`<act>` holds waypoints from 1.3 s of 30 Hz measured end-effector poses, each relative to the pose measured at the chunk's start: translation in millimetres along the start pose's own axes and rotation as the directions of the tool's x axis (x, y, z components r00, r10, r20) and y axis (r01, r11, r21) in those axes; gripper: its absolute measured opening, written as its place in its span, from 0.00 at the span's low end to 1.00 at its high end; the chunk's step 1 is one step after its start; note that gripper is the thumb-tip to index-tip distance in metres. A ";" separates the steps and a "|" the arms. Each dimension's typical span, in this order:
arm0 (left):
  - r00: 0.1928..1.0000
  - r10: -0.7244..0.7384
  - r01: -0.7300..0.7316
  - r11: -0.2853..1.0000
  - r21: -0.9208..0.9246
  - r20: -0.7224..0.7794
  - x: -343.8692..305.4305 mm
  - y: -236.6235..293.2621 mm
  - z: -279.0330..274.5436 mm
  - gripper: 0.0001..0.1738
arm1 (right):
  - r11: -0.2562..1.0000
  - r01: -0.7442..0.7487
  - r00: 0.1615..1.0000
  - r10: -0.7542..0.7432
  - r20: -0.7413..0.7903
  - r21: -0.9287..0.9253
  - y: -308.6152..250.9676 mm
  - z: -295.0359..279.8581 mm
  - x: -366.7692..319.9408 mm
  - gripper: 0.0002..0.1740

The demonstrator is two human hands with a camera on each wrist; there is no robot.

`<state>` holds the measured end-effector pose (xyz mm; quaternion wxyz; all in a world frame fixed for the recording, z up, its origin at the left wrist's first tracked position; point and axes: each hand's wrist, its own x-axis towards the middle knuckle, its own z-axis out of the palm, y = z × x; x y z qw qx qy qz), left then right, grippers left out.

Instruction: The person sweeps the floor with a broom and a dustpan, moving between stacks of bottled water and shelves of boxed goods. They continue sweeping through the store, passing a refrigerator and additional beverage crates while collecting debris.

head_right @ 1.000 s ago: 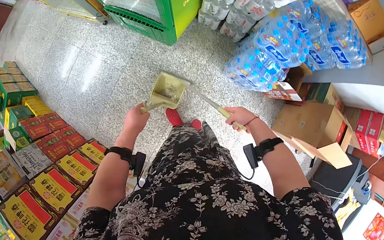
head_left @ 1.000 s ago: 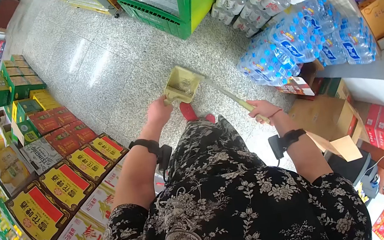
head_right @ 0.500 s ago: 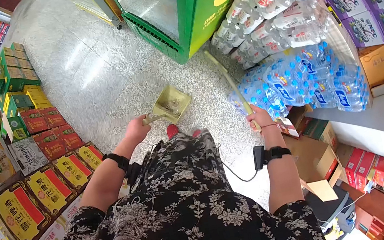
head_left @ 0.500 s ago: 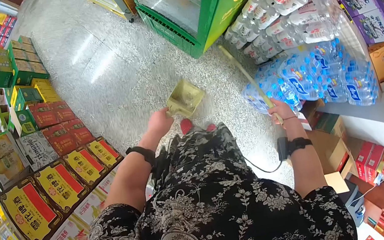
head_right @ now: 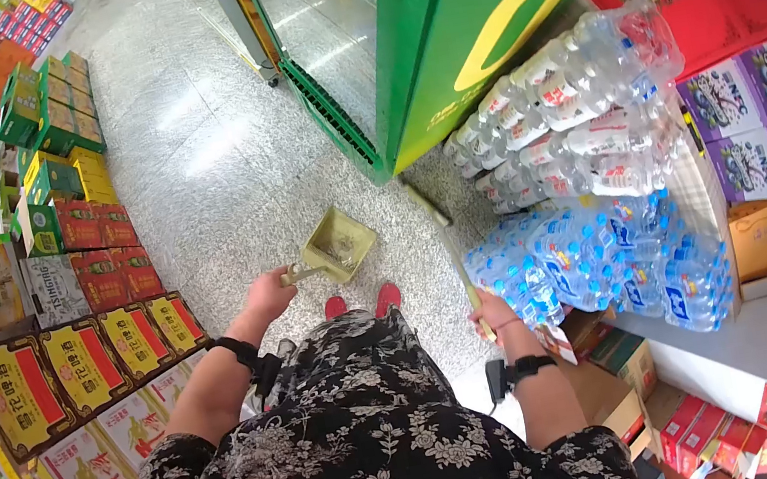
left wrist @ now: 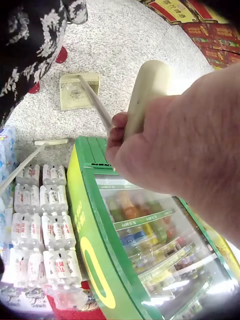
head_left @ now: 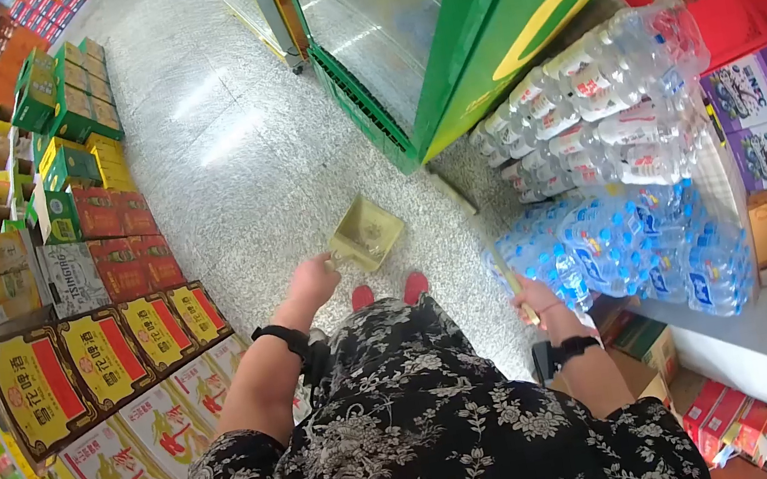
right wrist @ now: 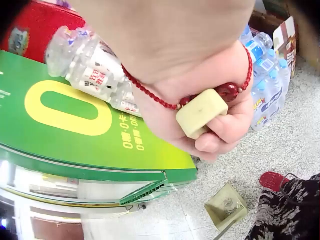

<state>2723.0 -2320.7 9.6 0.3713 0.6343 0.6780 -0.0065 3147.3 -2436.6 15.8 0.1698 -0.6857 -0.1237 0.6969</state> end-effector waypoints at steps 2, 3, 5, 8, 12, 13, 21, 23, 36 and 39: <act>1.000 -0.017 0.017 1.000 0.004 -0.004 2.6 7.9 0.0 0.26 | 0.992 -0.031 0.997 0.038 0.060 -0.120 -9.5 -12.8 -15.6 0.38; 1.000 -0.022 0.022 0.999 -0.036 -0.001 -0.7 15.8 -2.3 0.26 | 0.991 -0.026 0.998 0.034 0.059 -0.134 -12.0 -24.2 -20.0 0.38; 0.999 -0.034 0.034 0.996 -0.087 -0.005 -1.5 21.8 -1.8 0.26 | 0.992 -0.111 0.987 0.116 0.108 -0.058 -19.2 -45.6 -26.5 0.43; 0.996 -0.091 0.091 0.992 -0.082 -0.002 -0.8 21.6 2.0 0.26 | 0.987 -0.104 0.991 0.113 0.069 -0.121 -37.0 -53.1 -38.2 0.43; 0.992 -0.121 0.117 0.988 -0.104 -0.028 -4.9 23.0 -2.1 0.24 | 0.966 -0.057 0.998 0.062 0.015 -0.251 -59.3 -52.7 -37.4 0.42; 0.993 -0.113 0.108 0.988 -0.114 -0.038 -5.8 21.2 -4.3 0.22 | 0.949 -0.047 0.999 0.040 -0.027 -0.311 -63.3 -49.6 -34.3 0.43; 0.988 -0.156 0.154 0.978 -0.139 -0.003 -2.1 -10.4 -20.3 0.24 | 0.990 -0.141 0.989 0.142 0.035 -0.027 -62.9 3.8 13.8 0.18; 0.986 -0.168 0.168 0.975 -0.143 0.012 1.7 -23.6 -26.2 0.25 | 0.987 -0.151 0.987 0.154 0.054 -0.059 -69.2 25.4 10.8 0.18; 0.979 -0.190 0.170 0.962 -0.212 -0.075 37.8 -148.3 -124.0 0.26 | 0.958 -0.040 0.964 0.112 0.243 -0.283 -186.8 204.4 5.4 0.33; 0.964 -0.239 0.208 0.951 -0.229 -0.117 37.5 -195.0 -153.1 0.27 | 0.918 0.051 0.983 0.024 0.183 -0.393 -231.3 261.2 34.4 0.31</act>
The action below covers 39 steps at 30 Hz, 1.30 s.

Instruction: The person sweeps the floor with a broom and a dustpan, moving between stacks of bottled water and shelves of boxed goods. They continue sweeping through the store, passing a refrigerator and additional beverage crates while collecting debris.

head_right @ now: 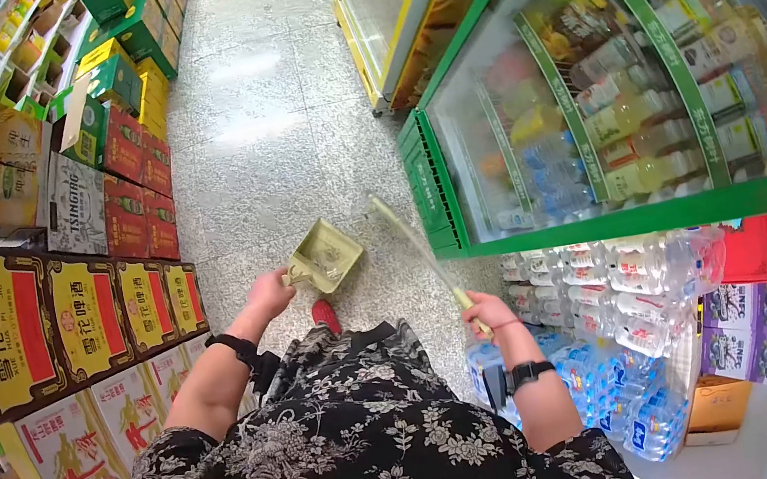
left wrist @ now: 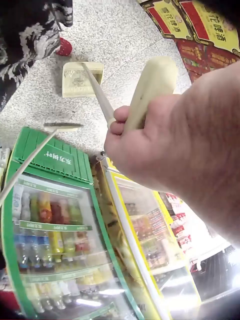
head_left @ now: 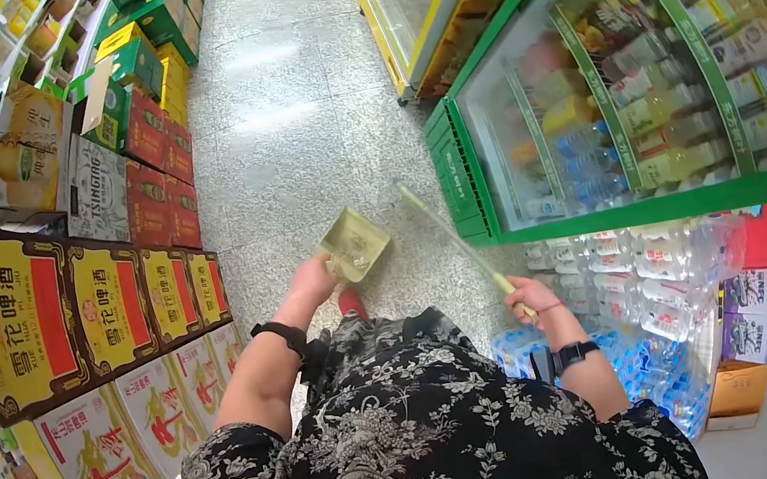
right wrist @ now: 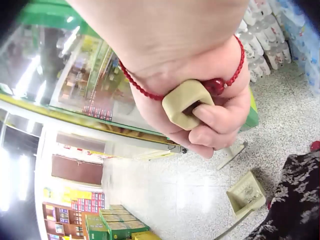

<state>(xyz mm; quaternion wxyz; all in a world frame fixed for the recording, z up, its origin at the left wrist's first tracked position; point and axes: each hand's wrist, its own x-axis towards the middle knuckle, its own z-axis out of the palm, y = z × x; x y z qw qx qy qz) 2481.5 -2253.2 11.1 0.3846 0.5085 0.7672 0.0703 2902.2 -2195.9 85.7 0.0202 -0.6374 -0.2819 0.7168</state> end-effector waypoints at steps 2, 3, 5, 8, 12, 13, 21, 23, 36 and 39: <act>1.000 -0.025 0.024 0.999 -0.039 -0.018 4.9 -10.9 -15.8 0.26 | 1.000 0.004 1.000 -0.004 -0.021 -0.001 -20.2 10.3 31.6 0.29; 0.999 -0.054 0.053 0.998 -0.043 -0.003 4.8 -13.0 -26.9 0.27 | 1.000 0.012 0.999 -0.012 -0.041 -0.005 -29.1 15.1 48.5 0.28; 0.996 -0.094 0.095 0.994 -0.052 0.007 7.4 -23.4 -39.1 0.27 | 0.995 -0.041 0.998 0.046 -0.048 0.095 -45.7 26.5 78.1 0.25; 0.989 -0.141 0.138 0.987 -0.083 -0.043 12.9 -45.8 -39.6 0.27 | 0.979 -0.079 0.993 0.095 -0.075 0.188 -55.6 54.7 107.2 0.14; 0.976 -0.168 0.151 0.981 -0.119 -0.139 20.8 -59.0 -40.0 0.27 | 0.988 -0.157 0.986 0.157 0.053 0.004 -68.4 84.0 110.0 0.14; 0.968 -0.199 0.181 0.976 -0.120 -0.156 21.5 -57.8 -42.5 0.27 | 0.986 -0.162 0.984 0.165 0.069 -0.049 -77.9 89.3 99.3 0.22; 0.950 -0.260 0.222 0.952 -0.212 -0.174 37.9 -53.9 -62.4 0.25 | 0.979 -0.102 0.965 0.141 0.220 -0.178 -163.7 62.2 80.0 0.35; 0.938 -0.270 0.223 0.951 -0.215 -0.218 46.7 -54.2 -61.5 0.25 | 0.969 -0.067 0.972 0.118 0.205 -0.238 -191.7 55.2 78.8 0.35; 0.872 -0.439 0.367 0.878 -0.307 -0.215 119.1 17.3 -106.0 0.25 | 0.985 -0.018 1.000 0.014 -0.026 -0.174 -309.2 22.0 213.5 0.26; 0.873 -0.424 0.341 0.885 -0.317 -0.243 137.1 23.0 -103.3 0.24 | 0.973 -0.080 0.995 0.090 0.033 -0.218 -323.5 24.4 217.5 0.22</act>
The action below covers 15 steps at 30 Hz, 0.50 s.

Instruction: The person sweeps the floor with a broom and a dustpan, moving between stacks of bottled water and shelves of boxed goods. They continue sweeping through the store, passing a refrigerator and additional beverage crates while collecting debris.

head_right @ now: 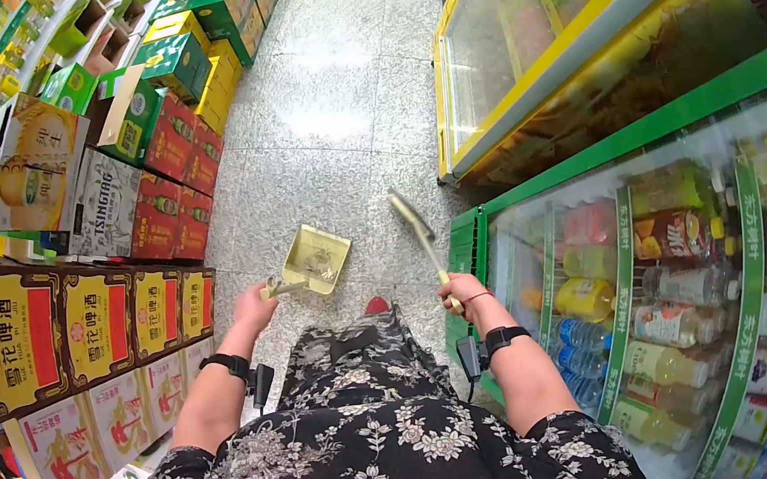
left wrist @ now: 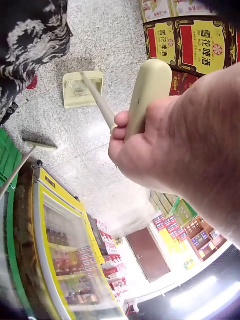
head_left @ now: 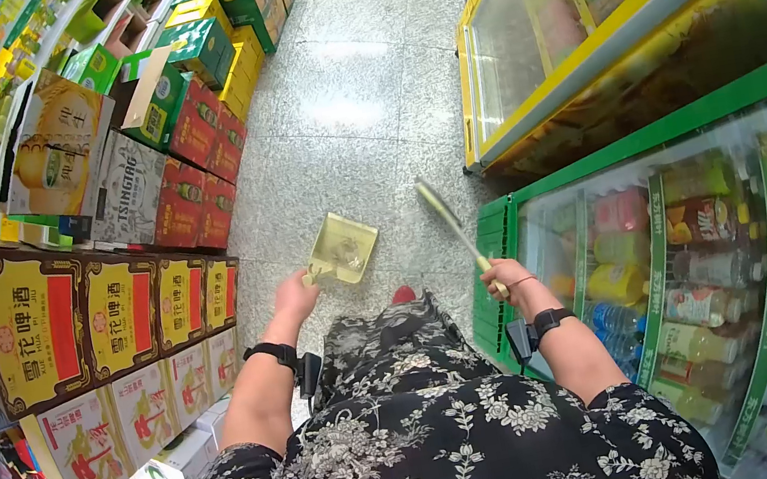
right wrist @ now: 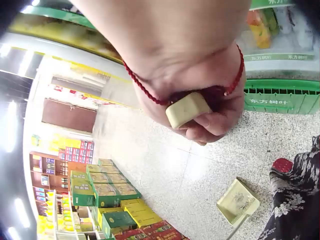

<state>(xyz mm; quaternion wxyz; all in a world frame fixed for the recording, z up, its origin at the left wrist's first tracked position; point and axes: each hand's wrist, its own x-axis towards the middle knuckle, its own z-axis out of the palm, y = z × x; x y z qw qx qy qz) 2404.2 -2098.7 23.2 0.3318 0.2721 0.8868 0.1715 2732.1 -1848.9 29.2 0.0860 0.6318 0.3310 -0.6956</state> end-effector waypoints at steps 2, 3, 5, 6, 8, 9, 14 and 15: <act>1.000 0.007 -0.007 0.999 0.034 -0.023 11.7 1.6 9.8 0.22 | 0.998 -0.014 0.996 0.020 0.087 -0.069 -6.1 -1.0 -6.4 0.28; 1.000 0.006 -0.005 1.000 0.025 -0.026 15.9 3.3 13.6 0.22 | 0.995 -0.017 0.993 0.028 0.112 -0.100 -10.1 0.7 -14.9 0.34; 0.998 -0.013 0.015 1.000 0.020 -0.061 25.5 6.1 19.0 0.22 | 0.993 -0.016 0.981 0.039 0.193 -0.120 -14.4 -6.3 -16.0 0.35; 0.998 -0.013 0.014 1.000 0.014 -0.064 26.4 13.7 15.4 0.22 | 0.992 -0.013 0.981 0.036 0.190 -0.124 -19.9 -9.7 -16.8 0.35; 0.998 -0.056 0.055 0.998 -0.032 -0.013 29.7 29.4 6.9 0.22 | 0.995 -0.077 0.951 0.091 0.296 -0.058 -32.3 -16.6 -20.9 0.35; 0.998 -0.058 0.057 0.998 -0.040 -0.015 34.3 31.2 7.0 0.22 | 0.995 -0.076 0.952 0.092 0.293 -0.066 -38.8 -15.5 -26.9 0.35; 0.999 -0.032 0.030 0.999 -0.040 -0.029 49.5 36.4 -0.6 0.23 | 0.976 0.072 0.985 -0.036 0.170 -0.208 -60.2 -18.4 -46.0 0.36; 0.999 -0.030 0.029 0.999 -0.044 -0.031 53.9 38.8 -4.2 0.23 | 0.975 0.075 0.985 -0.039 0.168 -0.211 -64.4 -23.9 -43.2 0.36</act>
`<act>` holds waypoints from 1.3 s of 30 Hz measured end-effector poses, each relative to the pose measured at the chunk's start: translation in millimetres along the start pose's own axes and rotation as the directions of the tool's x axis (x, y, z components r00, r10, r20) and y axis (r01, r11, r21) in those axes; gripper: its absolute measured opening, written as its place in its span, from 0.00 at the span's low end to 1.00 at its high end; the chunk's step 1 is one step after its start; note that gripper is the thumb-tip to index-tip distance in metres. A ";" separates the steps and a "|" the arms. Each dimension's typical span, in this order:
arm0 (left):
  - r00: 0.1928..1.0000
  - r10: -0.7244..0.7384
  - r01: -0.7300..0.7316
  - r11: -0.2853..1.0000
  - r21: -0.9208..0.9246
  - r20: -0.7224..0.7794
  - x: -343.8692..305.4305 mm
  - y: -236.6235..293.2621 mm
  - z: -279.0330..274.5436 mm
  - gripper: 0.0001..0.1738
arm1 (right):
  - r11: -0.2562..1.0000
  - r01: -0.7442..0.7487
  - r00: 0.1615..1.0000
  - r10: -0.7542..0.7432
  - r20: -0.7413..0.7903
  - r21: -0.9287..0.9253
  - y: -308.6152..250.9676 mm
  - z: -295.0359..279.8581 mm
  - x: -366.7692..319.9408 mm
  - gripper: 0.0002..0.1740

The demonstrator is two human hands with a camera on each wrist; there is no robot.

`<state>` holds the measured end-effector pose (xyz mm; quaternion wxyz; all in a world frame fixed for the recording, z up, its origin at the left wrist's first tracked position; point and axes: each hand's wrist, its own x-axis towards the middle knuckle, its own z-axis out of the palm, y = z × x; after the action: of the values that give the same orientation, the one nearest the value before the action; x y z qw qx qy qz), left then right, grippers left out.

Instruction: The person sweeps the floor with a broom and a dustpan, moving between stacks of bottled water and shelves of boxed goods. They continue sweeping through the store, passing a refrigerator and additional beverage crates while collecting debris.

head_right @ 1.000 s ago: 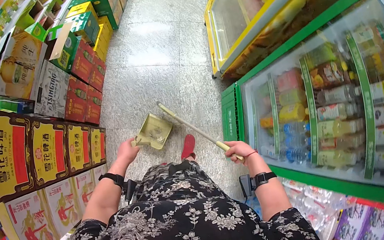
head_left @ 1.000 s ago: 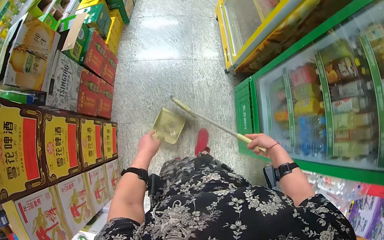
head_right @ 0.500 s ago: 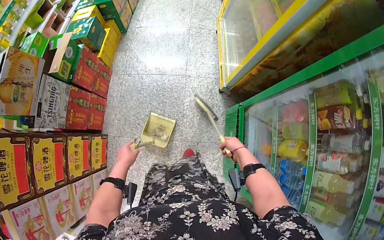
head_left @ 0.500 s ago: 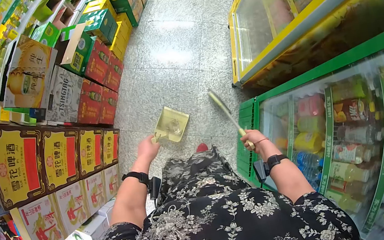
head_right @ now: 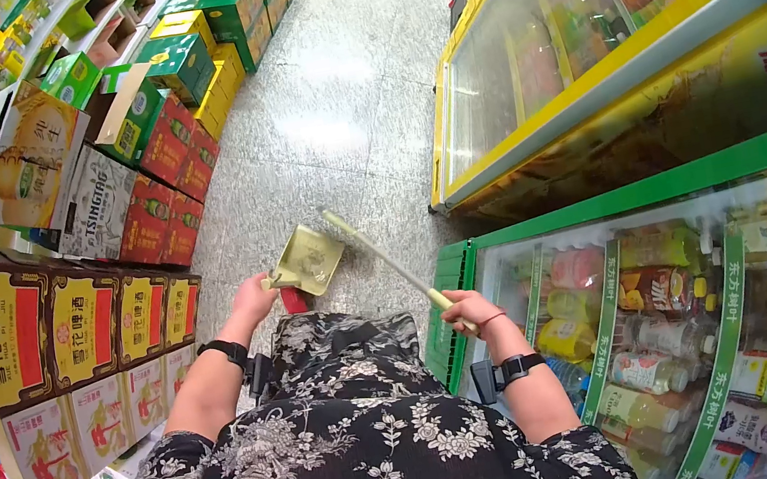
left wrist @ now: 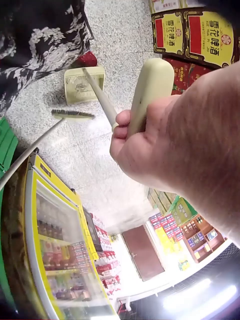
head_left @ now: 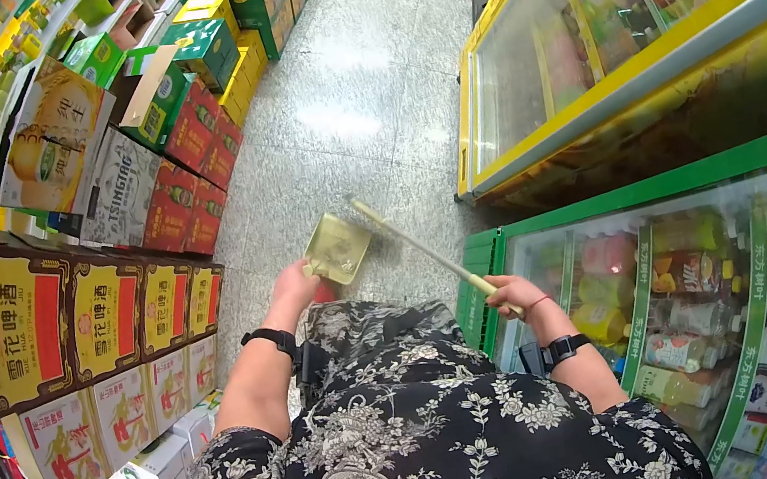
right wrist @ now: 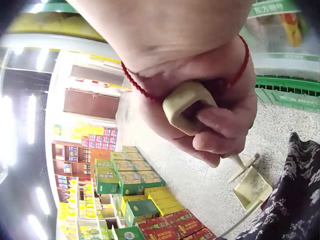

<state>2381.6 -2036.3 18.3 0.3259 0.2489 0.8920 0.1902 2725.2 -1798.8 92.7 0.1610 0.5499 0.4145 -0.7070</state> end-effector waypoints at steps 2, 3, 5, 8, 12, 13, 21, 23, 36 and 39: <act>0.997 0.024 -0.027 0.999 0.039 0.078 9.9 5.1 -6.6 0.22 | 0.996 0.085 0.995 -0.085 -0.049 -0.004 -6.1 -15.5 7.8 0.36; 0.997 0.023 -0.026 0.999 0.037 0.077 16.7 6.2 -9.4 0.22 | 0.997 0.080 0.994 -0.079 -0.073 0.014 -15.3 -18.6 9.5 0.36; 0.998 0.048 -0.048 0.999 -0.007 0.035 33.8 8.3 -15.3 0.23 | 0.996 0.081 0.986 -0.073 -0.149 0.045 -27.8 -22.9 27.1 0.37; 0.996 0.094 -0.093 0.995 -0.018 0.012 65.0 11.2 -32.5 0.24 | 0.981 0.080 0.981 -0.046 -0.190 0.178 -49.2 -19.2 62.8 0.37; 0.992 0.082 -0.082 0.997 -0.007 0.091 107.5 14.9 -64.0 0.25 | 0.872 -0.004 0.988 0.079 -0.131 0.490 -72.6 5.3 117.0 0.34; 0.992 0.086 -0.086 0.996 -0.006 0.088 115.8 15.4 -72.0 0.26 | 0.869 -0.012 0.983 0.100 -0.152 0.495 -77.2 15.7 124.3 0.33; 0.984 0.128 -0.130 0.991 0.013 0.128 178.4 -1.2 -110.4 0.25 | 0.932 -0.108 0.987 0.142 -0.075 0.346 -135.0 82.3 117.7 0.34; 0.973 0.173 -0.180 0.983 0.035 0.155 185.2 3.4 -125.0 0.25 | 0.934 -0.102 0.992 0.119 -0.030 0.343 -145.6 87.8 110.8 0.35; 0.976 0.137 -0.147 0.988 0.049 0.171 227.5 9.5 -145.5 0.25 | 0.997 0.052 0.985 -0.042 -0.170 0.050 -228.5 82.7 82.5 0.34; 0.986 0.112 -0.120 0.991 0.064 0.127 241.7 15.1 -147.0 0.26 | 0.990 0.104 0.972 -0.081 -0.220 0.093 -251.4 61.5 106.9 0.26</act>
<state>2126.6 -1913.0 13.4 0.3594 0.3231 0.8605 0.1613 2477.0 -1669.4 101.3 0.0530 0.6110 0.4173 -0.6706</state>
